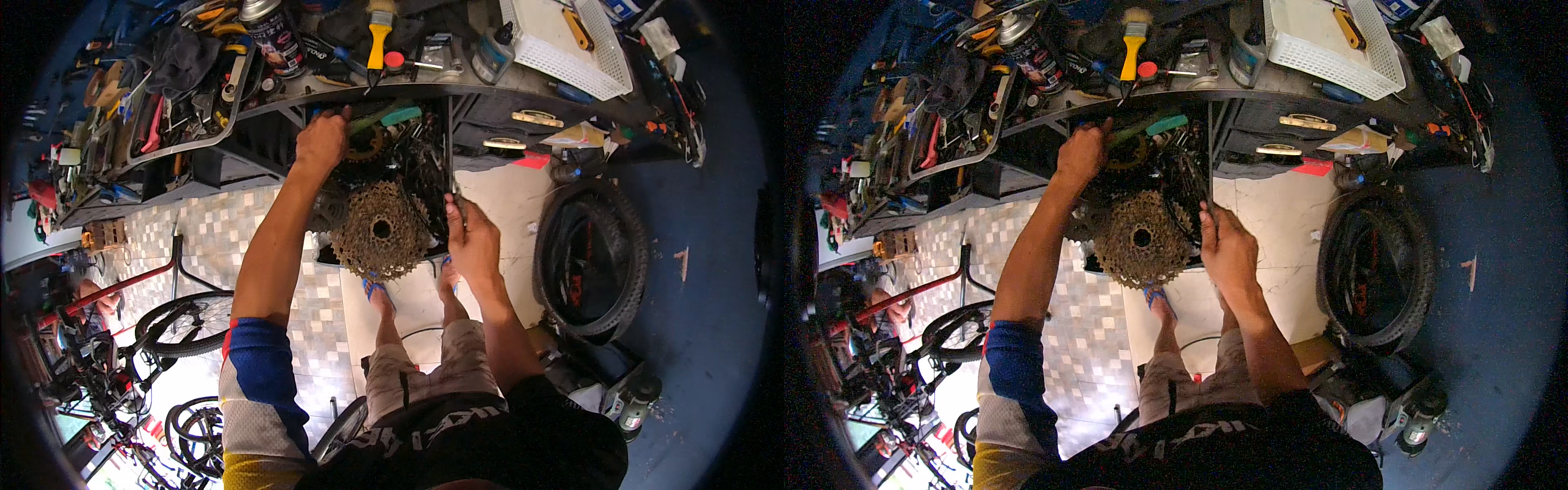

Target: The person cleans a bicycle cassette with a brush and solvent, then wipes the handlebars of a bicycle with a cloth. The cassette is handled and brushed on a workbench, and the handlebars are wiped while the bicycle is mounted on a stand.

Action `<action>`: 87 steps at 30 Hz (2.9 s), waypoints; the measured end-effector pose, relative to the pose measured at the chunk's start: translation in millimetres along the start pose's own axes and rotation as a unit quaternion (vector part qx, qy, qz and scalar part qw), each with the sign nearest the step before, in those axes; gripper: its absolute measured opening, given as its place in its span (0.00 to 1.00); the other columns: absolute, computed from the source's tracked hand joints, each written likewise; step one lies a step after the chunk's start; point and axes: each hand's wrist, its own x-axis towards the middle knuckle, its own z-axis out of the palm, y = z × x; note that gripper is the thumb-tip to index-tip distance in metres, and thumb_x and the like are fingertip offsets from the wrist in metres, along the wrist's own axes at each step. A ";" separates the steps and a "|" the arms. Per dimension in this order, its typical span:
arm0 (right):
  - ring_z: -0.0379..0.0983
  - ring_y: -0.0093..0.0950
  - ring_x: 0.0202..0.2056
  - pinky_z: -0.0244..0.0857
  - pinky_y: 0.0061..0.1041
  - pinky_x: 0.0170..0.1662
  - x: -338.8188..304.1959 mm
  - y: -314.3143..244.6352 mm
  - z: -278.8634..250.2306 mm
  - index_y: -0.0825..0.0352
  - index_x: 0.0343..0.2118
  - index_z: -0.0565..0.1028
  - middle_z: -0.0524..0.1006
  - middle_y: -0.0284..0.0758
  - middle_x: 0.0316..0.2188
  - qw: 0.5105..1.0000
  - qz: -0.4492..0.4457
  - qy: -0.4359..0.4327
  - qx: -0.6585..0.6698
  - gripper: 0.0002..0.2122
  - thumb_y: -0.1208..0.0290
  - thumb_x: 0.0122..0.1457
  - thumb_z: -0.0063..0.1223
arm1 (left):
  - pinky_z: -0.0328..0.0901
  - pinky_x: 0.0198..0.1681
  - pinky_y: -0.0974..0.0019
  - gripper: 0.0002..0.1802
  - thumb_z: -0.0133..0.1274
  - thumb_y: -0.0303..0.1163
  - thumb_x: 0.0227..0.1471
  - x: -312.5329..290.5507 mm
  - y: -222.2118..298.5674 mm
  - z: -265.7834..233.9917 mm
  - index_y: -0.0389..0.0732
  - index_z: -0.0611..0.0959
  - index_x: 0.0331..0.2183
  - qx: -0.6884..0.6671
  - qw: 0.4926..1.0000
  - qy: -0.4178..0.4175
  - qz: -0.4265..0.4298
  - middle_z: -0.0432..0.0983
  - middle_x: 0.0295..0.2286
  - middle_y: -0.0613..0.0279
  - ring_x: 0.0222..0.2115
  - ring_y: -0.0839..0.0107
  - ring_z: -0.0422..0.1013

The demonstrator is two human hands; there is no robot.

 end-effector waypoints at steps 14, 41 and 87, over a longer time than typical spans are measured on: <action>0.82 0.30 0.36 0.74 0.29 0.40 42.4 -21.9 -3.4 0.69 0.55 0.76 0.81 0.39 0.47 0.808 0.238 -0.070 0.535 0.20 0.58 0.71 0.53 | 0.63 0.62 0.51 0.28 0.61 0.40 0.59 -82.9 -33.6 -4.7 0.38 0.79 0.58 -0.250 0.951 0.176 -0.039 0.74 0.55 0.40 0.59 0.43 0.67; 0.80 0.48 0.34 0.74 0.46 0.37 9.8 -4.8 16.9 0.65 0.35 0.78 0.82 0.45 0.30 0.977 -0.074 -0.066 -0.190 0.09 0.64 0.64 0.56 | 0.68 0.23 0.70 0.31 0.66 0.49 0.57 -181.8 -26.6 60.2 0.33 0.77 0.48 -0.573 0.746 0.173 -0.292 0.77 0.26 0.61 0.25 0.75 0.75; 0.55 0.51 0.63 0.54 0.51 0.64 -30.8 -19.4 58.1 0.62 0.47 0.80 0.62 0.46 0.60 0.948 -0.196 -0.219 -0.124 0.29 0.53 0.44 0.78 | 0.80 0.27 0.57 0.16 0.61 0.40 0.62 -190.1 -27.4 76.0 0.40 0.73 0.35 -0.653 0.679 0.195 -0.272 0.79 0.30 0.58 0.30 0.65 0.80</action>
